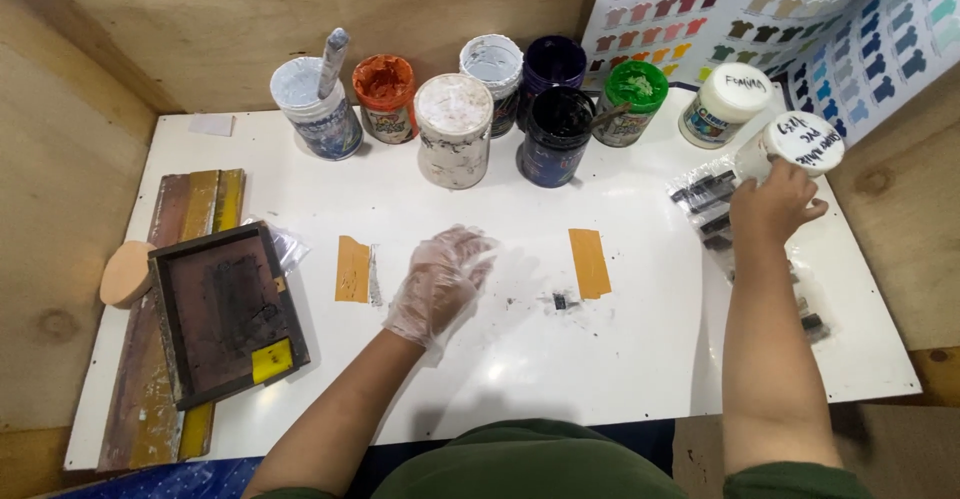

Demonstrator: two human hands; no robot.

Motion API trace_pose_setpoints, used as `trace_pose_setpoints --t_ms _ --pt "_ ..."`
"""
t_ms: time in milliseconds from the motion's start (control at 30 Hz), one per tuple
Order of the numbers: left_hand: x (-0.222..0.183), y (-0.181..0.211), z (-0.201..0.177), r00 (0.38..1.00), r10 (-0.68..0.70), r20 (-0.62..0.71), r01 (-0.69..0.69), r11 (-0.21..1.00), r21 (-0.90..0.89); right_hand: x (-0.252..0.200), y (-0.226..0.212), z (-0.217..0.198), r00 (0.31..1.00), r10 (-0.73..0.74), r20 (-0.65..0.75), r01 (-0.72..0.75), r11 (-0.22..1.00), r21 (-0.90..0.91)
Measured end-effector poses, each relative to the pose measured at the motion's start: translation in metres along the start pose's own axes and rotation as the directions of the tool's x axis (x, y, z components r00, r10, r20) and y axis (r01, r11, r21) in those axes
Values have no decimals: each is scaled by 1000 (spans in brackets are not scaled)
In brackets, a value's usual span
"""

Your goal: Preparing a small screen printing frame by applying tape and organizing small plastic bags on a work surface.

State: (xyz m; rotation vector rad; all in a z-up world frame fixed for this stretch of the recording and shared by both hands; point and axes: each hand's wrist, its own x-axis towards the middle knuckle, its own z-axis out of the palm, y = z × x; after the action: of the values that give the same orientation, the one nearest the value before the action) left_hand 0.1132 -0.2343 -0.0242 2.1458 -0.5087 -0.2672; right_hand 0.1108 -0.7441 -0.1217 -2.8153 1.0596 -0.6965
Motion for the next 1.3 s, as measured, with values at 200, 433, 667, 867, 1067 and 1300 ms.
trace_pose_setpoints --t_ms 200,433,667,867,1067,1300 --pt "-9 -41 -45 973 -37 -228 -19 971 -238 -44 -73 -47 870 -290 -399 392 897 203" --pt "-27 -114 -137 885 22 -466 186 899 396 -180 -180 -63 755 -560 -341 642 522 562" --pt "30 -277 -259 520 313 -794 630 487 605 -234 -147 -40 827 -510 -238 540 600 590" --pt "31 -269 -283 901 -195 -387 433 342 834 -232 -77 -13 911 -394 -117 406 817 410" --pt "31 -121 -221 851 -519 -78 354 458 815 -228 -84 -12 899 -419 -126 432 809 397" --pt "6 -61 -236 747 -653 -127 581 548 602 -226 -131 -58 890 -435 -136 446 768 461"
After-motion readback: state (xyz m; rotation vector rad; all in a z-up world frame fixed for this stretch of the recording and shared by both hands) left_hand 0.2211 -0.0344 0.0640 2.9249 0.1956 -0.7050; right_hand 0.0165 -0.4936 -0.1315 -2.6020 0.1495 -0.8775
